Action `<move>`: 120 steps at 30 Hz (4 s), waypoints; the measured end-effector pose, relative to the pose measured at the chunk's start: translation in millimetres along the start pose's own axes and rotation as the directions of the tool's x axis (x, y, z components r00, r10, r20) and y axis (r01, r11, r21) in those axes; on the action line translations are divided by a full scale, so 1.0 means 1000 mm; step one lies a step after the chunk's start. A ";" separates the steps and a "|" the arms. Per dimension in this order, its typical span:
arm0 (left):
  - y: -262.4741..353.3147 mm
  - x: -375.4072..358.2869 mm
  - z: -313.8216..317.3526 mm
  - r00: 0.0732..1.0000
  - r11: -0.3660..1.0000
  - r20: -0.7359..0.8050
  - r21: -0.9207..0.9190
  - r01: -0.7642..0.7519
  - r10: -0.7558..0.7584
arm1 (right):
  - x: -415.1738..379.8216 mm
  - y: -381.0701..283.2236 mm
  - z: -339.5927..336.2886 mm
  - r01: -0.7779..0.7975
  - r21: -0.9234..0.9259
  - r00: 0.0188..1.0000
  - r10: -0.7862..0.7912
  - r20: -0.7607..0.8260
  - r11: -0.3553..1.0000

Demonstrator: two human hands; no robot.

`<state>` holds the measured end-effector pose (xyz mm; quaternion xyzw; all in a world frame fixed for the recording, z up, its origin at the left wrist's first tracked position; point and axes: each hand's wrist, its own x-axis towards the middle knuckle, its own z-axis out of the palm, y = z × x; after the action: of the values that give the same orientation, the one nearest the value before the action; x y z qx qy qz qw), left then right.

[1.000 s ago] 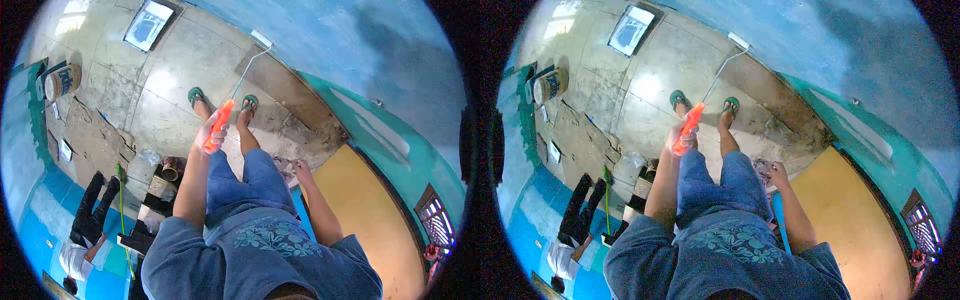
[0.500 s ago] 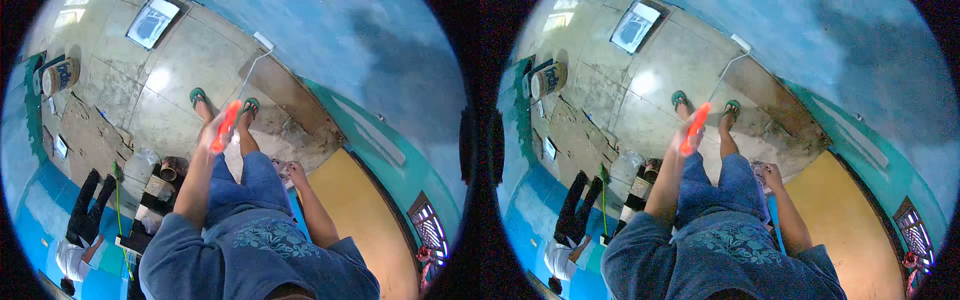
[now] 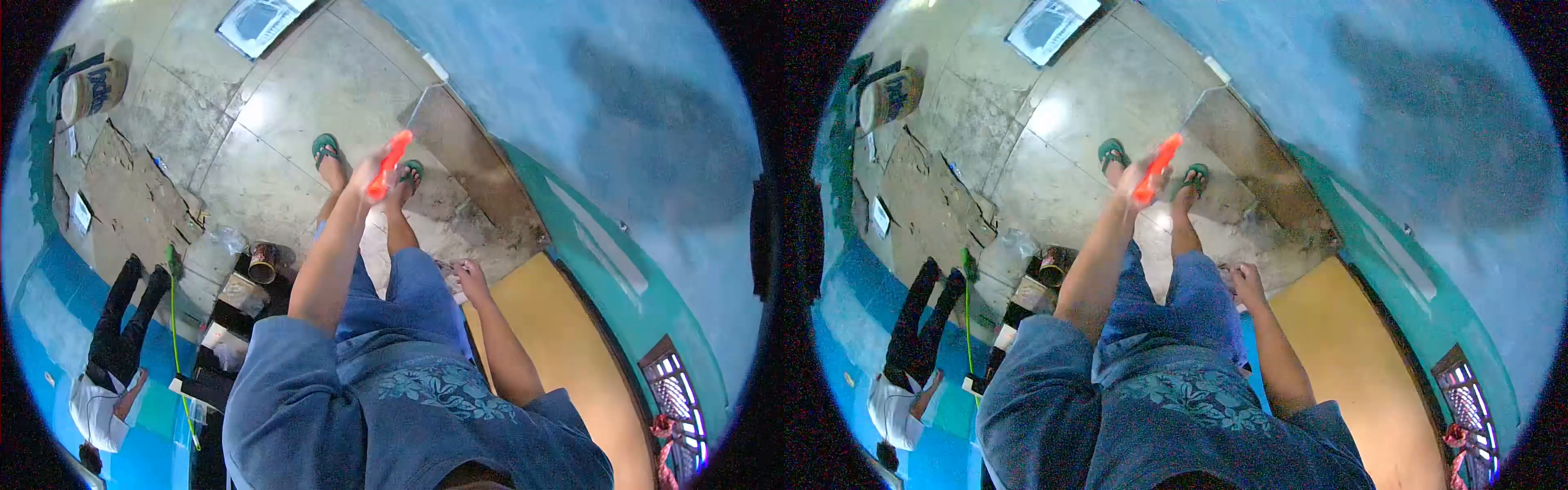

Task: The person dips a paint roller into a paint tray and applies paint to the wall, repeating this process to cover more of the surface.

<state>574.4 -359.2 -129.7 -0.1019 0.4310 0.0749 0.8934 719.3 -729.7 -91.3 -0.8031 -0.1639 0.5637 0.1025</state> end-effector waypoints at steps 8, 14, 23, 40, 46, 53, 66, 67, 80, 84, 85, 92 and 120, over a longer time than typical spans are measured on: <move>0.022 -0.084 0.002 0.994 0.999 0.110 0.051 0.012 -0.017 | 0.013 -0.015 -0.004 -0.001 -0.030 1.000 0.000 -0.026 1.000; 0.048 0.038 -0.018 0.992 0.993 0.082 -0.064 0.097 -0.092 | 0.014 -0.056 0.013 -0.004 -0.030 1.000 0.004 0.006 1.000; 0.070 -0.107 -0.014 0.959 0.990 0.277 -0.107 0.087 -0.055 | -0.003 -0.086 0.009 -0.104 0.162 0.993 0.113 -0.047 0.981; 0.131 -0.120 0.007 0.998 0.990 0.062 0.140 -0.009 0.001 | -0.010 -0.134 0.035 -0.024 -0.053 0.999 0.023 -0.023 0.998; 0.164 -0.026 -0.015 0.992 0.990 0.023 -0.057 0.127 -0.126 | 0.010 -0.105 0.043 -0.024 0.105 1.000 0.024 -0.003 0.994; 0.175 -0.079 -0.002 0.999 0.988 0.037 0.151 -0.015 0.010 | 0.000 -0.137 0.043 0.032 0.008 0.999 -0.032 -0.042 0.999; 0.223 0.006 -0.005 0.985 0.995 0.158 -0.063 0.083 -0.072 | -0.001 -0.183 0.043 -0.002 0.107 0.997 0.009 -0.072 0.994; 0.223 -0.003 0.000 0.988 0.991 0.100 -0.060 0.120 -0.114 | -0.003 -0.185 0.043 -0.022 0.110 0.998 0.029 -0.058 0.994; 0.238 -0.105 0.015 0.999 0.998 0.030 0.063 -0.014 0.012 | 0.046 -0.191 0.011 -0.050 0.072 0.999 0.050 -0.010 0.996; 0.259 0.007 0.005 0.996 0.994 -0.043 -0.083 0.075 -0.079 | 0.070 -0.205 -0.017 0.004 0.078 1.000 -0.003 -0.011 0.997; 0.255 0.007 0.009 0.995 0.992 -0.048 -0.097 0.081 -0.086 | 0.070 -0.207 -0.025 0.095 0.006 0.995 -0.095 -0.003 0.995; 0.250 -0.148 0.036 0.996 0.996 0.075 0.078 -0.052 0.047 | 0.088 -0.194 -0.043 -0.043 0.194 0.999 0.046 -0.011 0.980; 0.348 -0.017 -0.015 0.994 0.997 0.113 -0.081 0.015 -0.006 | 0.023 -0.271 0.067 -0.229 0.238 0.973 0.231 0.021 0.944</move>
<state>475.7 -26.7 -166.3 -0.1364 0.3758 0.0933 0.9119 623.5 -471.8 -39.9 -0.8005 0.0003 0.5846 0.1322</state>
